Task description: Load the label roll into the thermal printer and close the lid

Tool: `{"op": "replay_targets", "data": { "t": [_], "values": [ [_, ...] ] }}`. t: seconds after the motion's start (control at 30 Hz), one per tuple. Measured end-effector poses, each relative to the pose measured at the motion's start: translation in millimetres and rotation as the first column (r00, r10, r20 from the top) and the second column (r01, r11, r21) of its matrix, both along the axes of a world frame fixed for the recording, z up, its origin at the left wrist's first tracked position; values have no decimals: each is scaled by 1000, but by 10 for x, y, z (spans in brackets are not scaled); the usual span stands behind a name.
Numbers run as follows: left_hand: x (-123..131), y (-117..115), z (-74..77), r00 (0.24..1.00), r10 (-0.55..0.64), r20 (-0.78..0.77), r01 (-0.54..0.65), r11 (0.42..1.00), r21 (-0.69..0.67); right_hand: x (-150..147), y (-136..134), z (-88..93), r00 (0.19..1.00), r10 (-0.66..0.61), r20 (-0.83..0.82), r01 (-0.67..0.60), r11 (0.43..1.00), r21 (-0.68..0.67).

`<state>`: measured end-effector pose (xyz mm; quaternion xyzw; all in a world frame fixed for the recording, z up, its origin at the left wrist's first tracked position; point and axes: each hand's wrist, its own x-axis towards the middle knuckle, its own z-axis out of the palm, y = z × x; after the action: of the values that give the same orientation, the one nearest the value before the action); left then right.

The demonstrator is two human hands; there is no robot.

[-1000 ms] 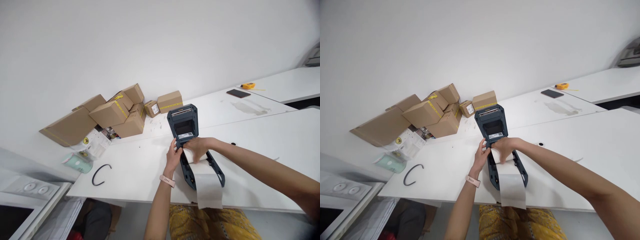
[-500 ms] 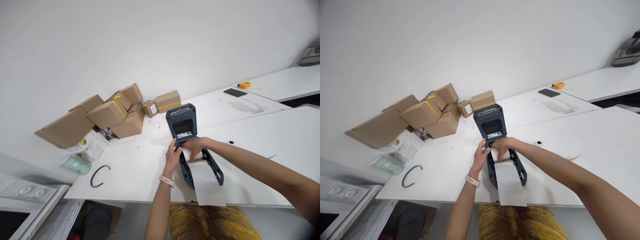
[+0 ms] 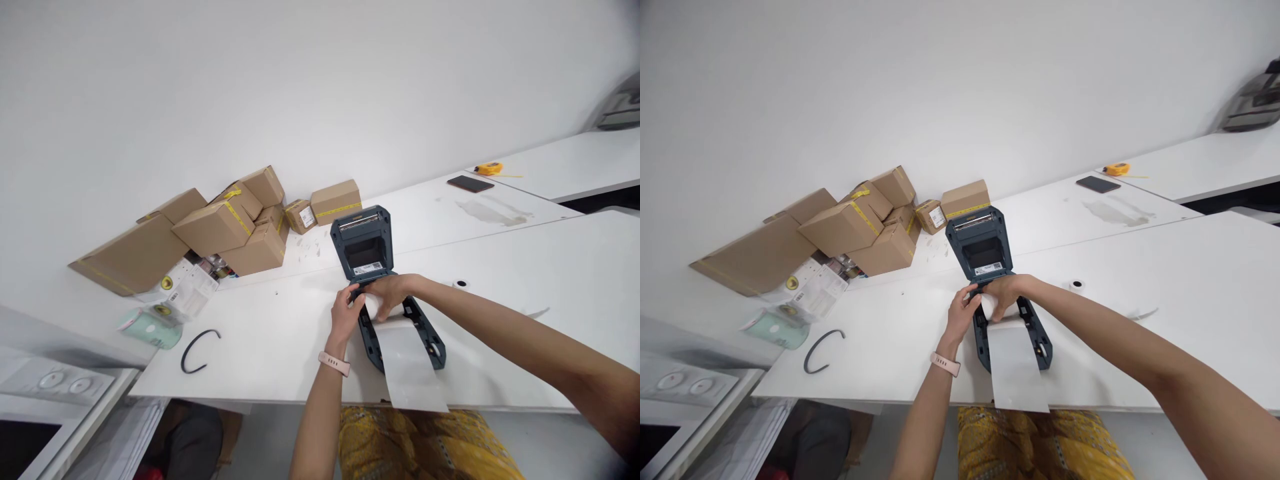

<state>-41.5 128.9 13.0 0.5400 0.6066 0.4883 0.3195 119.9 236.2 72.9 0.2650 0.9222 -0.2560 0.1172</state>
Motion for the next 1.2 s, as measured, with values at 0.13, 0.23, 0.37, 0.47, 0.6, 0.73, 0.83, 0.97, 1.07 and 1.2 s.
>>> {"op": "replay_targets", "data": {
  "t": [0.13, 0.23, 0.37, 0.47, 0.6, 0.73, 0.83, 0.97, 1.07, 1.2],
  "values": [
    [27, -4, 6, 999, 11, -34, -10, 1000, 16, -8, -52, 13, 999, -23, -26, 23, 999, 23],
    [62, -25, 20, 999, 21, -25, -21, 1000, 8, 82, -103, 81, 997, -46, -58, 49, 997, 53],
    [141, -194, -15, 999, -8, 33, 9, 999, -45, 359, -163, 263, 901, -114, -419, 159, 985, 73],
    [247, -422, 9, 997, 75, -27, -76, 997, -22, 557, -181, 425, 557, -222, -801, 431, 901, 49],
    [440, -637, 233, 928, 120, -352, -83, 990, 118, 629, -65, 608, 223, -141, -965, 705, 707, 60],
    [646, -755, 397, 830, -153, -536, 178, 984, -6, 499, 165, 757, 269, -174, -947, 675, 736, 57],
    [772, -947, 340, 846, -183, -501, 221, 975, 16, 398, 259, 858, 334, -344, -878, 567, 817, -105],
    [880, -1285, 188, 826, -150, -543, 228, 970, 79, 369, 245, 924, 336, -419, -843, 479, 847, -230],
    [940, -1479, 111, 802, -119, -585, 211, 973, 92, 398, 184, 917, 317, -405, -858, 490, 844, -218],
    [977, -1637, 51, 803, -114, -585, 191, 979, 70, 462, 32, 873, 315, -399, -861, 498, 842, -208]
  ]
}}
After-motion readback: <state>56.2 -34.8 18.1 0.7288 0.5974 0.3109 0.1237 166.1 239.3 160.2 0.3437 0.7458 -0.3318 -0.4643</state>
